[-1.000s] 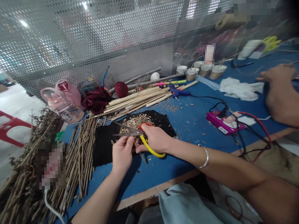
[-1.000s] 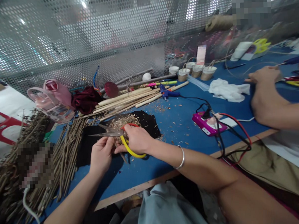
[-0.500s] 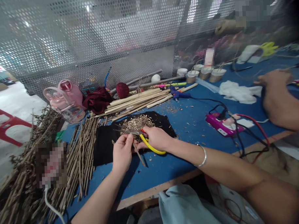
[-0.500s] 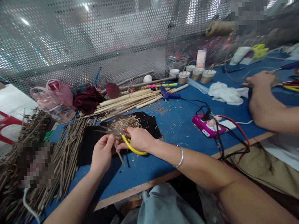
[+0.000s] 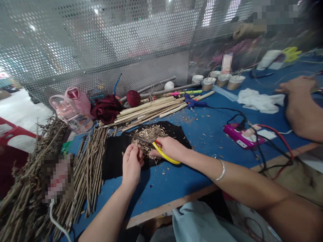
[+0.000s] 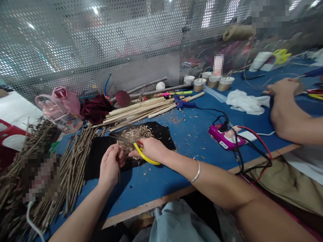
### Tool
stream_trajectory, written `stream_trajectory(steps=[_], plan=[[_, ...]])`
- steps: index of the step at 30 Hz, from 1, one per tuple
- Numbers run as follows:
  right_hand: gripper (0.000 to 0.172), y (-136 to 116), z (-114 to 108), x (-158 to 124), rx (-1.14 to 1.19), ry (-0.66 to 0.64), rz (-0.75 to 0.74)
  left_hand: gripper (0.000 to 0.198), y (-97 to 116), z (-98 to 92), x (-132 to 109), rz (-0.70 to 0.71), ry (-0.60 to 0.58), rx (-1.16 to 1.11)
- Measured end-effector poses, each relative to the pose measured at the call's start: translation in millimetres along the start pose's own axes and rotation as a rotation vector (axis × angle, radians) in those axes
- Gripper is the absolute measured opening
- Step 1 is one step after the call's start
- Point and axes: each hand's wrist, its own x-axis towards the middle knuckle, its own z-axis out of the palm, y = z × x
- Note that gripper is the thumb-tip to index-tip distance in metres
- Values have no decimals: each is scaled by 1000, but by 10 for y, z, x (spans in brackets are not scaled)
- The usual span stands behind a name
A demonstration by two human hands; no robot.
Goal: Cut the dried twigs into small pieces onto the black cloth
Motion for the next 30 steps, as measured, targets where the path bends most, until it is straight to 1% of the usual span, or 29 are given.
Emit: stream_trajectory(steps=[2,4,9,12,17,20,23,25,28,30], plan=[[60,-13,7,-8,-39,36,4,17,12,6,-4,13,-16,-52],[63,-35,9,-25,-64,57,-2,18,13,11,-5,30,-17,-67],[72,-101,-19,-68,8,111,-78,24,-21,16,-8,8,-28,1],[74,-120,-53,-80,41,136,-133,27,-48,18,-15,13,-5,31],[78,-115,-75,-89,33,136,-162,27,-82,41,-37,30,48,47],[77,-127,-67,-91,28,159,-174,26,-73,58,-56,70,60,64],[68,-152,-57,-95,42,143,-149,22,-36,62,-66,116,60,132],[65,-162,-51,-97,52,95,-96,20,-14,56,-66,130,51,174],[63,-158,-40,-94,45,29,-20,21,-6,44,-57,127,43,182],[62,-144,-29,-85,36,20,-6,23,-17,37,-51,109,46,163]])
